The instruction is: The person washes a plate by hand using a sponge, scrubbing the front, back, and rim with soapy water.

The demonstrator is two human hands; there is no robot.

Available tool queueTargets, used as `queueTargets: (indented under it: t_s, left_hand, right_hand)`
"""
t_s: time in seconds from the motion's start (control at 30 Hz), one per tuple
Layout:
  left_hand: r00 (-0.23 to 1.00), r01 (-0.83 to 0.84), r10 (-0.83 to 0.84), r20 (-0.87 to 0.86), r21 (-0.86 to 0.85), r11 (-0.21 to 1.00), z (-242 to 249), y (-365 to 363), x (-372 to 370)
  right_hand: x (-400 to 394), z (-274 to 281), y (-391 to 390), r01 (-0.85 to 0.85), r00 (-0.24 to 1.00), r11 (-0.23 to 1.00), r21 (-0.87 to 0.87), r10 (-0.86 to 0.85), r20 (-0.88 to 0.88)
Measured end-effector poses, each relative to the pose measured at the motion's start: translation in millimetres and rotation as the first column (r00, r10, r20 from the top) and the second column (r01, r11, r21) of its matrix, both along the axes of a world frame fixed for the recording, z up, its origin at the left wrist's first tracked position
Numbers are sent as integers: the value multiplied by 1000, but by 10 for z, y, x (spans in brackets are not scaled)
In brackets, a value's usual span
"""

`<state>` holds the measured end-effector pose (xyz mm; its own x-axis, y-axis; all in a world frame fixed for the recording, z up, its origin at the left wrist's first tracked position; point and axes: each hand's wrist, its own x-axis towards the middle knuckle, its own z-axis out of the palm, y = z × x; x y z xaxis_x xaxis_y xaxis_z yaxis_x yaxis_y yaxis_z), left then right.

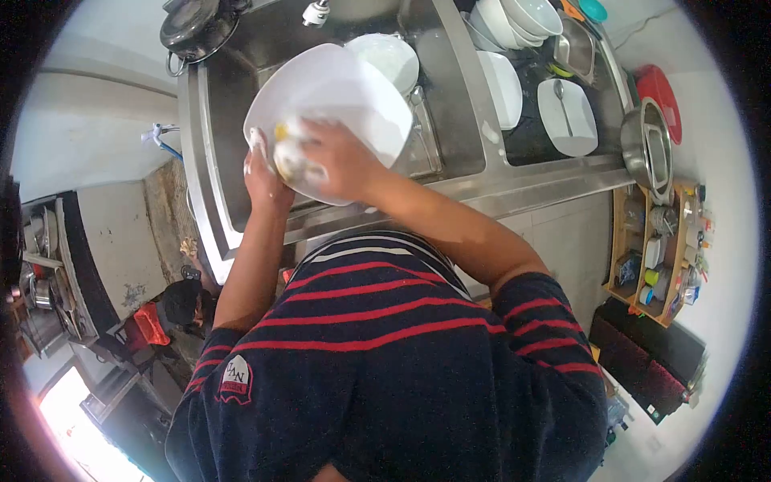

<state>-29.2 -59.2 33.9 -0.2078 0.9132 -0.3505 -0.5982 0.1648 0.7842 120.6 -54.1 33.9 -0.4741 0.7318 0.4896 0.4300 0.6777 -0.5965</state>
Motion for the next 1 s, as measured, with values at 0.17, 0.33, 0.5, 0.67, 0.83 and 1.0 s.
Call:
queueTargets:
  t_s: [0.17,0.33,0.5,0.67,0.83,1.0]
  left_hand:
    - [1000,17,-17,6,-23,1000,37,-32,70]
    - [1000,-14,14,20,-6,1000,120,-33,-41]
    - [999,-36,38,35,-58,998,81,-47,-49]
    - [999,49,-48,26,-70,996,137,-72,137]
    - [1000,5,-5,26,4,1000,44,5,101]
    - [995,48,-46,-93,17,999,20,44,-51]
  right_hand:
    - [38,217,514,79,920,867,-493,-253,-299]
    - [382,7,575,114,814,702,-703,-472,-339]
    - [383,-39,458,341,866,929,-141,-369,-338]
    - [44,159,535,551,825,819,159,-505,-254]
    - [43,59,604,451,892,876,170,-449,-53]
    - [82,196,191,231,971,954,-190,-215,102]
